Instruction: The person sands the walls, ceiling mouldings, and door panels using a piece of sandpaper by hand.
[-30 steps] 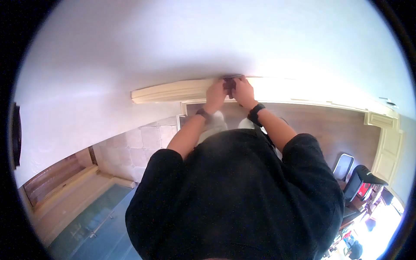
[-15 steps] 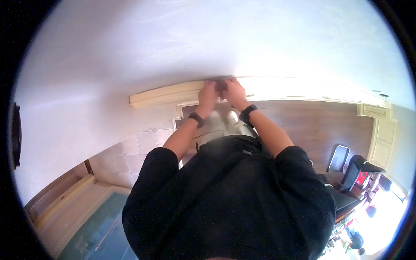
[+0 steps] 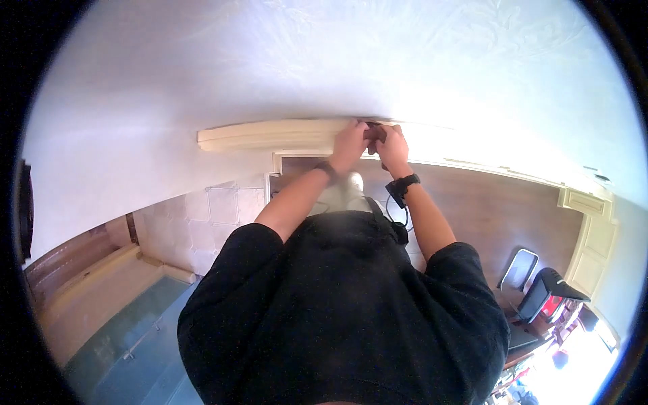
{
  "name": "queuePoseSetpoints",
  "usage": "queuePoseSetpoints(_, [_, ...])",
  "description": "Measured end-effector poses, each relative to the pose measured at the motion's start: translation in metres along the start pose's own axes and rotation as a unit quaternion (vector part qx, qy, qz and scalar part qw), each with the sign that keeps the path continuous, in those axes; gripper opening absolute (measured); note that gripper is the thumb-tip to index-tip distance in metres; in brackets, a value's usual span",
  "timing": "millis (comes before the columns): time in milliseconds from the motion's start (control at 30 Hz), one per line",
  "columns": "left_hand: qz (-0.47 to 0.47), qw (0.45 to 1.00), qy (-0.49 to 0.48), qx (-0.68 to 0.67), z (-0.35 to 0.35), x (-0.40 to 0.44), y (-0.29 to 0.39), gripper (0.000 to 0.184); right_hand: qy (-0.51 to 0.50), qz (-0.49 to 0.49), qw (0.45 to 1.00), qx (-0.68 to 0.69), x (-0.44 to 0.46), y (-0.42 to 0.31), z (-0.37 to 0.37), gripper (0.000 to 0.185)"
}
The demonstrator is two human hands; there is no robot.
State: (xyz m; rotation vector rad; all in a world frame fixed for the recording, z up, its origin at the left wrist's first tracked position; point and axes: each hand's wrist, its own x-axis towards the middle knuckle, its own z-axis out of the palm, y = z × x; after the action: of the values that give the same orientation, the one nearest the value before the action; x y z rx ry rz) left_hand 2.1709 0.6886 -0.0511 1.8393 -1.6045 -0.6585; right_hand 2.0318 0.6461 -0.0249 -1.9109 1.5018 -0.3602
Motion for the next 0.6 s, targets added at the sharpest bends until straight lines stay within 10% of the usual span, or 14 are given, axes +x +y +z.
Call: queuePoseSetpoints(600, [-0.026,0.999,0.029,0.011,-0.070,-0.022,-0.078,0.029,-0.022,-0.083,0.996,0.009,0.008,-0.073,0.073,0.037])
